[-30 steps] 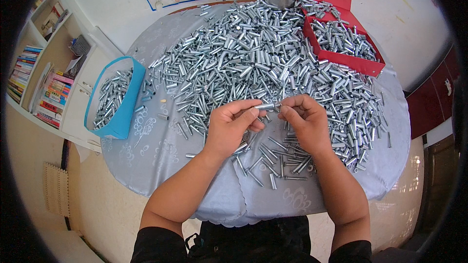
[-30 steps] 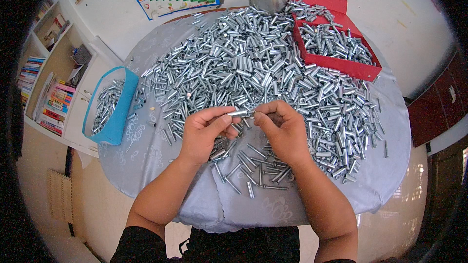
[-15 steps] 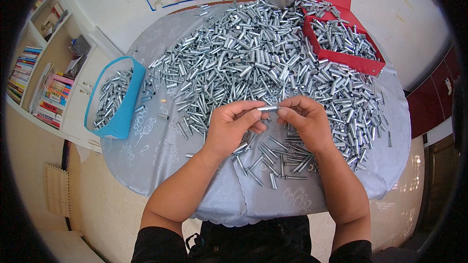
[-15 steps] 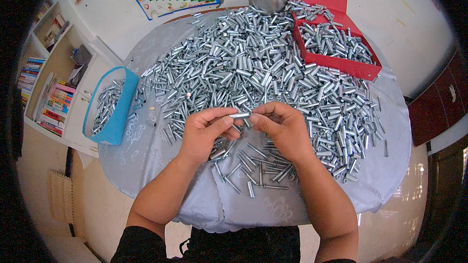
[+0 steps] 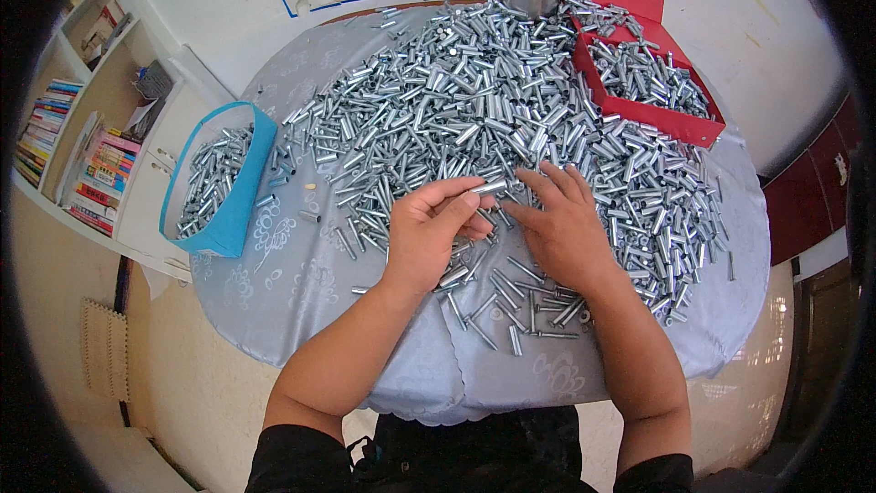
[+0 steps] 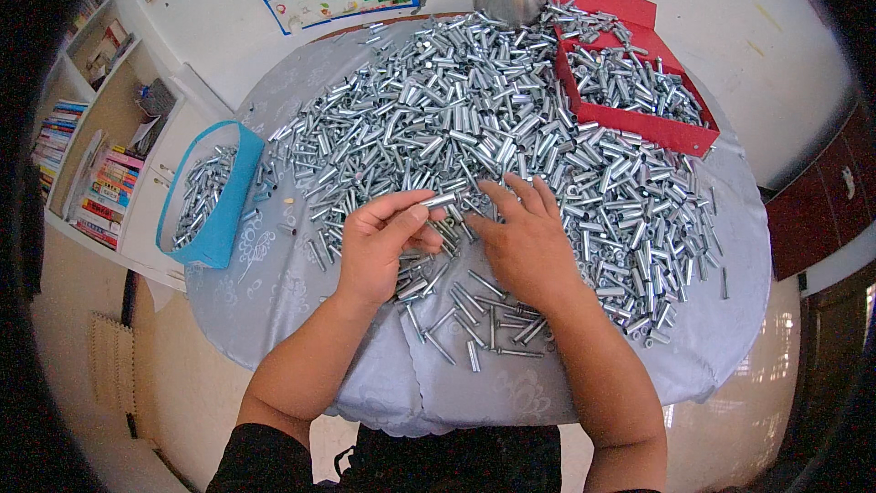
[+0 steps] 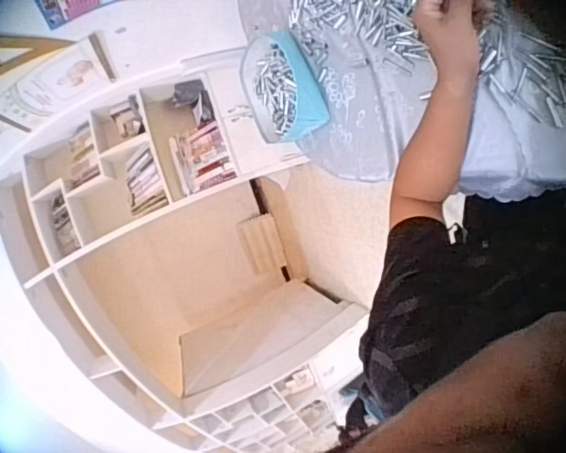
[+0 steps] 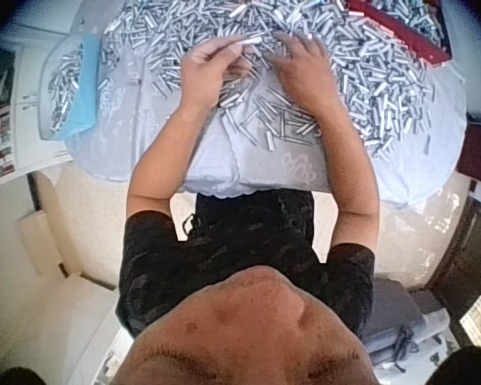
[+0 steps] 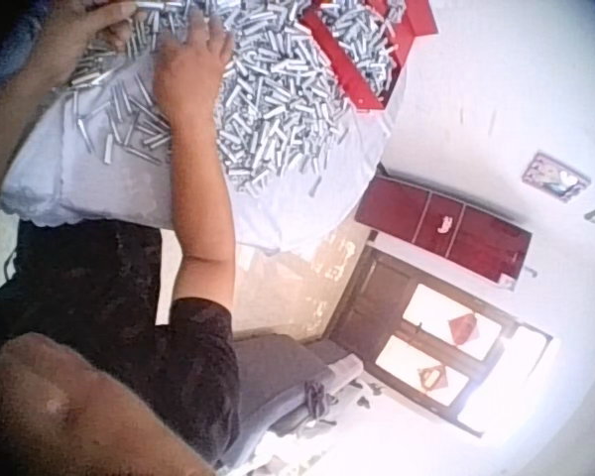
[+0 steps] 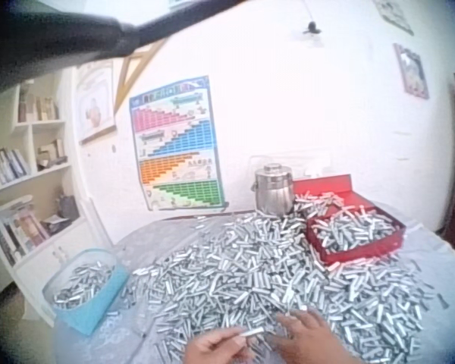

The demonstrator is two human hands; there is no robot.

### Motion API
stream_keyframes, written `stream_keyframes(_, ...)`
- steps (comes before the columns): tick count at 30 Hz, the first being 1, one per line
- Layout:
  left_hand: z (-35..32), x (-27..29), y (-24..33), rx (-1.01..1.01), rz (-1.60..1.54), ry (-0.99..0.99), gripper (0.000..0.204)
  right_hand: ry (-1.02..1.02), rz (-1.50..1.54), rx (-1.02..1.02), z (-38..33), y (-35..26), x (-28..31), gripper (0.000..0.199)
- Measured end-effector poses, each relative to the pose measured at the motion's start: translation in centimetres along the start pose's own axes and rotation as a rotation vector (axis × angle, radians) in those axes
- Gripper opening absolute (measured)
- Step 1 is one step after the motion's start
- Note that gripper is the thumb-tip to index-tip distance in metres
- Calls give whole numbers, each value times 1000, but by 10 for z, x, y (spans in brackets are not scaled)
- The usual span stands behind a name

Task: The person repeatedly picks up small metal sleeves and cylindrical pins from a large pile on a table. They insert the pins into the sleeves by hand and place the assembled units into a red box. The task involves continuous manual assembly of these fastener components.

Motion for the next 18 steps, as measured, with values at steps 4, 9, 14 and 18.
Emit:
stream_keyframes(4, -1, 0, 2, -1, 10, -1, 24, -35, 90, -33, -9, 4, 9, 20)
stream_keyframes(9, -1, -2, -1, -4, 37, -10, 24, -25, 153, -40, -11, 7, 5, 18)
stream_keyframes(14, 0, -2, -1, 3, 35, -18, 24, 94, 258, -104, -5, 8, 11, 19)
stream_keyframes(18, -1, -3, -2, 11, 63, -35, 24, 325, 993, -498, -12, 17, 6, 14)
Point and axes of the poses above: each hand's wrist, its own z-axis towards the middle knuckle, its own x-axis out of the back of the hand, y = z × x, the point moved 3 cm from there along z, towards the middle knuckle, and after that the axes turned 8 degrees about x, right-handed, at the moved point
